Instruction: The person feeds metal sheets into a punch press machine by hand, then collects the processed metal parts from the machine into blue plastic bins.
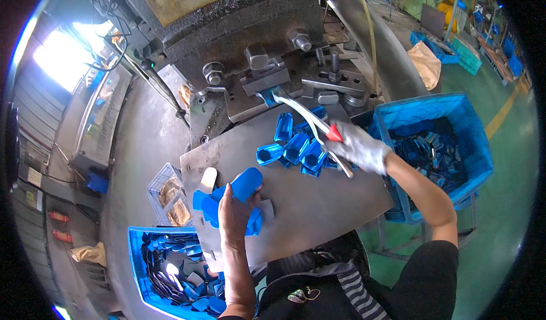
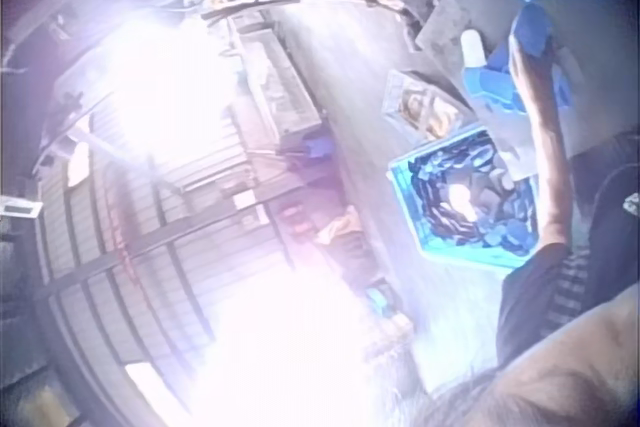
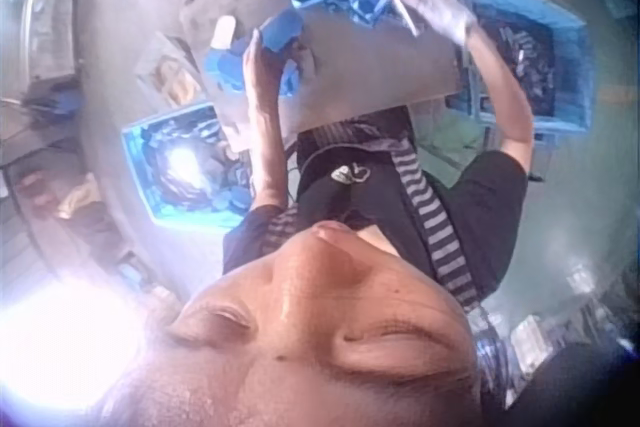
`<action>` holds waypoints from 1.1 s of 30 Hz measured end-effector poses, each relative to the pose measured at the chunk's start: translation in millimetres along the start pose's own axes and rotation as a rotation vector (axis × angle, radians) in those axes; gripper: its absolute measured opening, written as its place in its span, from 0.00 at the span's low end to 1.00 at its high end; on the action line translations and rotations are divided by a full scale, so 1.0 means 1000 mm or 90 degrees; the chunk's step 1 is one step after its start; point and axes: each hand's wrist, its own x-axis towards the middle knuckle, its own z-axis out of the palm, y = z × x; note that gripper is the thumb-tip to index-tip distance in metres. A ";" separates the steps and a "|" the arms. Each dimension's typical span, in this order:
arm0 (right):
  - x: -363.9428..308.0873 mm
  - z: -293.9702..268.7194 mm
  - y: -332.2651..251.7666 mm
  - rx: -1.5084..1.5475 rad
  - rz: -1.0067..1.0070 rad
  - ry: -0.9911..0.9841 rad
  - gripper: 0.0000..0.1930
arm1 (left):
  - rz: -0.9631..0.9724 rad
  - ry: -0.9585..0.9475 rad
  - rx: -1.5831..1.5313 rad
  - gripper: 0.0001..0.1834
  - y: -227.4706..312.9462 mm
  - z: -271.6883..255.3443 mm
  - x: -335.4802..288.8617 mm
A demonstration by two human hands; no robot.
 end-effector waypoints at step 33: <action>0.141 -0.012 0.007 -0.180 0.101 0.021 0.15 | 0.305 0.046 0.979 0.25 0.023 -0.026 -0.022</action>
